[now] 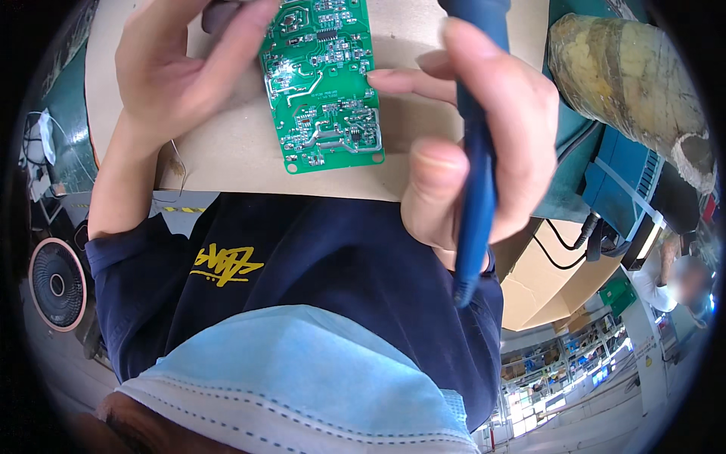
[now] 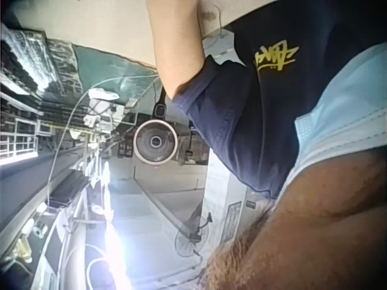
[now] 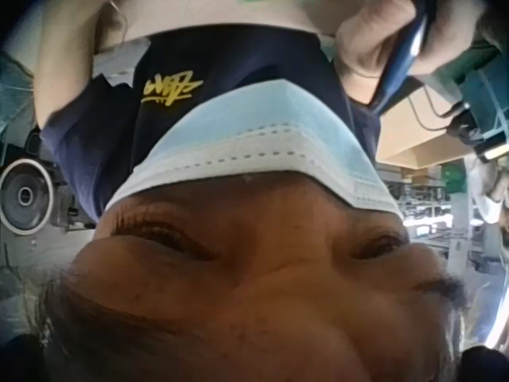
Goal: Soldering electronic components onto a printed circuit board at a manual assembly station.
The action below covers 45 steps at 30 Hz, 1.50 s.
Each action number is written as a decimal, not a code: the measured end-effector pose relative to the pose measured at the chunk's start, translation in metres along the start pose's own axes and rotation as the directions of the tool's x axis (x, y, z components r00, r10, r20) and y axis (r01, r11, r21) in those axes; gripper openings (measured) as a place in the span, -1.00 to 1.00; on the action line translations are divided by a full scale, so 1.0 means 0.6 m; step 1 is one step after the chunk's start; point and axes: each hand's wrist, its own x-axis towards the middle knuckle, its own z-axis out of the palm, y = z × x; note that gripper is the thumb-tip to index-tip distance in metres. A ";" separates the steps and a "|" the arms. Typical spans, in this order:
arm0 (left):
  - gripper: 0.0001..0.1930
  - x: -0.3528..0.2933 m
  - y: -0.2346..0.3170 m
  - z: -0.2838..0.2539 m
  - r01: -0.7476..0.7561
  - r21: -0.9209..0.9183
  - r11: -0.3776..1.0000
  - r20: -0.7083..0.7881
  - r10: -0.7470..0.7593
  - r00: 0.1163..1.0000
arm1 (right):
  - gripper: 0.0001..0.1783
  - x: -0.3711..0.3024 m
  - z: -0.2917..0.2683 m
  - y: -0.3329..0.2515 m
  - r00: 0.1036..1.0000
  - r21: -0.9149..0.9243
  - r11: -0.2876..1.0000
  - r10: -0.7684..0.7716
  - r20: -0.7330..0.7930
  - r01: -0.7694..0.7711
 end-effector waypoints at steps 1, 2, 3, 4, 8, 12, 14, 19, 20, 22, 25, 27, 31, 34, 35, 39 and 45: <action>-0.88 0.001 0.015 -0.003 0.232 -0.145 0.962 -0.006 -0.235 0.972 | -0.30 -0.003 -0.004 0.010 0.997 -0.061 0.995 -0.073 0.021 0.074; -0.89 0.003 0.025 -0.005 0.443 -0.283 0.851 0.022 -0.456 0.890 | -0.33 -0.011 0.002 0.001 1.000 0.020 1.000 -0.010 -0.028 0.011; -0.89 0.001 0.014 -0.010 0.438 -0.280 0.854 0.025 -0.450 0.893 | -0.33 -0.015 0.000 -0.003 0.999 0.019 1.000 -0.011 -0.035 0.012; -0.88 -0.003 -0.002 -0.024 0.237 -0.136 0.962 0.032 -0.235 0.971 | -0.34 -0.016 -0.003 -0.010 1.000 0.100 0.995 0.025 0.007 -0.025; -0.84 0.014 -0.002 -0.011 0.020 0.145 0.989 -0.063 -0.011 0.998 | -0.40 -0.003 0.000 0.000 0.988 0.113 0.992 -0.068 0.135 0.053; -0.87 0.008 0.044 -0.049 0.287 0.139 0.948 0.146 -0.306 0.941 | -0.43 0.004 -0.010 -0.007 0.953 -0.007 0.984 -0.173 0.247 0.180; -0.75 0.006 0.083 -0.042 0.338 0.293 0.894 0.172 -0.397 0.901 | -0.41 -0.003 -0.015 -0.006 0.972 -0.002 0.988 -0.151 0.181 0.154; -0.35 0.012 0.095 -0.023 0.280 0.643 0.713 0.300 -0.571 0.765 | -0.39 -0.007 0.004 -0.021 0.987 0.199 0.980 0.052 -0.153 -0.020; -0.33 0.019 0.096 -0.022 0.271 0.669 0.692 0.318 -0.596 0.737 | -0.41 -0.005 -0.003 -0.016 0.989 0.229 0.973 0.029 -0.146 0.005; -0.30 0.027 0.094 -0.023 0.253 0.701 0.667 0.333 -0.620 0.710 | -0.43 -0.005 -0.007 -0.010 0.989 0.263 0.964 0.003 -0.150 0.037; -0.31 0.033 0.094 -0.027 0.271 0.643 0.716 0.378 -0.605 0.701 | -0.46 -0.003 -0.007 -0.011 0.976 0.259 0.964 -0.003 -0.219 0.061; -0.46 0.033 0.097 -0.039 0.284 0.624 0.728 0.396 -0.608 0.689 | -0.46 -0.004 -0.011 -0.012 0.975 0.280 0.957 -0.008 -0.223 0.072; -0.50 0.078 0.113 -0.087 0.228 0.540 0.810 0.407 -0.488 0.772 | -0.47 -0.015 -0.013 -0.007 0.948 0.337 0.935 0.004 -0.319 0.110; -0.55 0.134 0.096 -0.110 0.064 0.540 0.839 0.401 -0.323 0.857 | -0.47 -0.017 -0.014 -0.004 0.938 0.337 0.932 -0.009 -0.347 0.133; -0.59 0.160 0.100 -0.109 0.029 0.578 0.815 0.394 -0.311 0.865 | -0.48 -0.017 -0.016 -0.002 0.938 0.353 0.924 -0.019 -0.345 0.148; -0.56 0.278 0.109 -0.106 -0.077 0.721 0.689 0.355 -0.271 0.895 | -0.49 -0.003 -0.007 0.005 0.919 0.435 0.862 -0.081 -0.386 0.259; -0.43 0.452 -0.140 -0.046 -0.064 0.757 0.650 0.451 -0.448 0.772 | -0.52 0.002 -0.004 0.013 0.896 0.448 0.852 -0.053 -0.440 0.270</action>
